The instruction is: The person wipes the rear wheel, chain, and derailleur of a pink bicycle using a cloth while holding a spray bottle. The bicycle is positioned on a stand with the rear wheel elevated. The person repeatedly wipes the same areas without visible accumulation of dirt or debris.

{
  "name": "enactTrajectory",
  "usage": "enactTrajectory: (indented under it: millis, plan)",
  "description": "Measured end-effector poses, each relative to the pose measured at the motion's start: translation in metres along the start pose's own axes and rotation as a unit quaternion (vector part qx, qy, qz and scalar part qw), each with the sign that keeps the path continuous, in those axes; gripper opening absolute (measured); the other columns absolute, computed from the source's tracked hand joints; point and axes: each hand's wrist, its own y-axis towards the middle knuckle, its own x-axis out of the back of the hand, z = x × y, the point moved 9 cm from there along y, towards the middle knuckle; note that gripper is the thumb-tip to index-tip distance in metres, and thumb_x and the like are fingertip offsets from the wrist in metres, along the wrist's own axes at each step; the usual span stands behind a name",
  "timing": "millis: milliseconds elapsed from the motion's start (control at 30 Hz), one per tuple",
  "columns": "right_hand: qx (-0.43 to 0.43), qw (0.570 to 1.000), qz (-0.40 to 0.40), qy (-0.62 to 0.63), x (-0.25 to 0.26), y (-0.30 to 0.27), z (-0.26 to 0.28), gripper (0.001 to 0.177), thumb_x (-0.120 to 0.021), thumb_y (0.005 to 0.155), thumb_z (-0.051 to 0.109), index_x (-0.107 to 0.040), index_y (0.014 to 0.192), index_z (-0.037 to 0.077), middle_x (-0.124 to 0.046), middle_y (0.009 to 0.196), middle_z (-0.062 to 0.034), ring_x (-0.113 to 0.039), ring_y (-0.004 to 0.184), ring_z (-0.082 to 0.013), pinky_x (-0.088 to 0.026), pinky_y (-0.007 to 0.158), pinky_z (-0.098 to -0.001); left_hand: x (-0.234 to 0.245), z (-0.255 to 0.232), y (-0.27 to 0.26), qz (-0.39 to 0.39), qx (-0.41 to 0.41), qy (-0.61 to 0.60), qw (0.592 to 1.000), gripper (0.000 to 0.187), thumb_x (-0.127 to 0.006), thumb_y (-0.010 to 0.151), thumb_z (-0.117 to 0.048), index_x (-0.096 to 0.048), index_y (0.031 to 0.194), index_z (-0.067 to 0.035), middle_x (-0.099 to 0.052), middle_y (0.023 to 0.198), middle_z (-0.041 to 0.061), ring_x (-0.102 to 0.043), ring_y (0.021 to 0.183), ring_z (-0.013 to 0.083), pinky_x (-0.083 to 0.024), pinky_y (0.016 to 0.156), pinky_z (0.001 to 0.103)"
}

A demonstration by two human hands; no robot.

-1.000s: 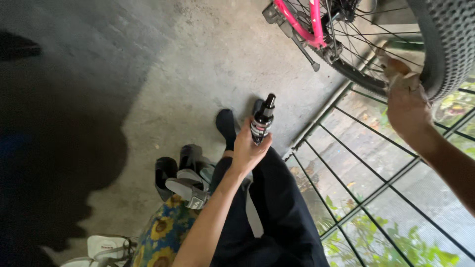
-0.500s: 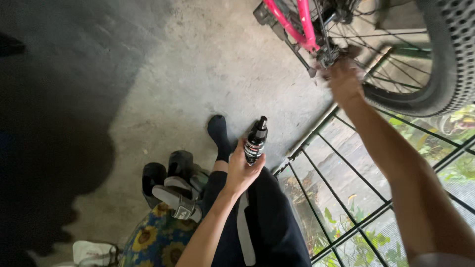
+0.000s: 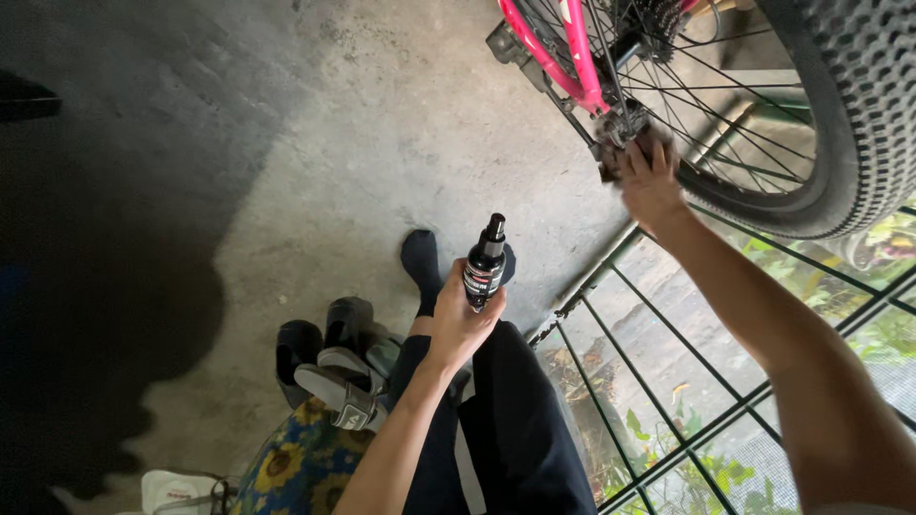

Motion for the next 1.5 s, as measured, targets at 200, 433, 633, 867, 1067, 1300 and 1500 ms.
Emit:
enactTrajectory:
  millis: [200, 433, 633, 867, 1067, 1300, 1500]
  plan:
    - [-0.082, 0.979, 0.170, -0.072, -0.065, -0.063, -0.055, 0.050, -0.044, 0.107, 0.041, -0.042, 0.154, 0.024, -0.003, 0.172, -0.0100, -0.019, 0.154, -0.0394, -0.026, 0.123, -0.0606, 0.005, 0.004, -0.005, -0.017, 0.010, -0.014, 1.000, 0.036, -0.074, 0.085, -0.013, -0.057, 0.114, 0.000, -0.072, 0.094, 0.011, -0.073, 0.082, 0.0224, -0.057, 0.074, 0.036]
    - [0.046, 0.980, 0.142, 0.130, 0.050, -0.131, 0.033, 0.039, -0.061, 0.097, 0.037, -0.067, 0.124, 0.010, -0.069, 0.130, -0.0138, -0.064, 0.126, -0.0321, -0.054, 0.106, -0.0518, -0.006, 0.003, -0.024, 0.013, 0.019, -0.043, 0.999, 0.040, -0.073, 0.084, -0.013, -0.056, 0.119, -0.001, -0.070, 0.091, 0.011, -0.069, 0.076, 0.0232, -0.056, 0.070, 0.036]
    - [0.086, 0.957, -0.078, -0.266, 0.250, -0.162, -0.006, 0.065, -0.056, 0.087, 0.017, -0.043, 0.151, 0.011, -0.025, 0.168, -0.0184, -0.016, 0.155, -0.0386, -0.023, 0.118, -0.0604, 0.013, -0.013, -0.021, -0.017, -0.008, -0.057, 0.998, 0.034, -0.073, 0.085, -0.013, -0.056, 0.112, 0.000, -0.069, 0.088, 0.012, -0.068, 0.076, 0.0231, -0.053, 0.070, 0.037]
    - [0.022, 0.973, -0.132, -0.190, 0.250, -0.179, -0.033, 0.037, -0.059, 0.096, 0.021, -0.068, 0.129, 0.006, -0.045, 0.161, -0.0166, -0.042, 0.144, -0.0356, -0.033, 0.124, -0.0522, 0.048, -0.025, -0.020, -0.055, -0.014, -0.095, 0.994, 0.033, -0.074, 0.084, -0.011, -0.057, 0.110, -0.001, -0.066, 0.082, 0.010, -0.064, 0.071, 0.0210, -0.052, 0.068, 0.036]
    - [0.134, 0.981, -0.121, 0.069, 0.294, -0.187, -0.023, 0.045, -0.071, 0.073, 0.018, -0.067, 0.116, 0.007, -0.055, 0.144, -0.0145, -0.050, 0.138, -0.0357, -0.047, 0.115, -0.0466, 0.062, -0.021, -0.032, -0.049, 0.016, -0.108, 0.993, 0.030, -0.074, 0.085, -0.012, -0.058, 0.109, -0.002, -0.065, 0.080, 0.008, -0.061, 0.068, 0.0172, -0.051, 0.064, 0.035]
    - [0.091, 0.909, -0.363, -0.184, 0.416, -0.250, -0.011, 0.041, -0.067, 0.087, 0.012, -0.074, 0.127, 0.002, -0.065, 0.139, -0.0188, -0.057, 0.136, -0.0320, -0.049, 0.111, -0.0420, 0.077, -0.025, -0.033, -0.074, 0.015, -0.121, 0.990, 0.032, -0.075, 0.084, -0.011, -0.058, 0.109, -0.001, -0.066, 0.079, 0.007, -0.062, 0.068, 0.0156, -0.051, 0.065, 0.034]
    - [0.054, 0.929, -0.208, -0.303, 0.375, -0.184, -0.035, 0.038, -0.060, 0.088, 0.027, -0.071, 0.119, 0.010, -0.054, 0.157, -0.0257, -0.048, 0.152, -0.0417, -0.049, 0.110, -0.0382, 0.090, -0.027, -0.024, -0.082, 0.031, -0.128, 0.988, 0.034, -0.075, 0.084, -0.013, -0.057, 0.111, -0.002, -0.067, 0.079, 0.006, -0.062, 0.067, 0.0149, -0.051, 0.064, 0.033]
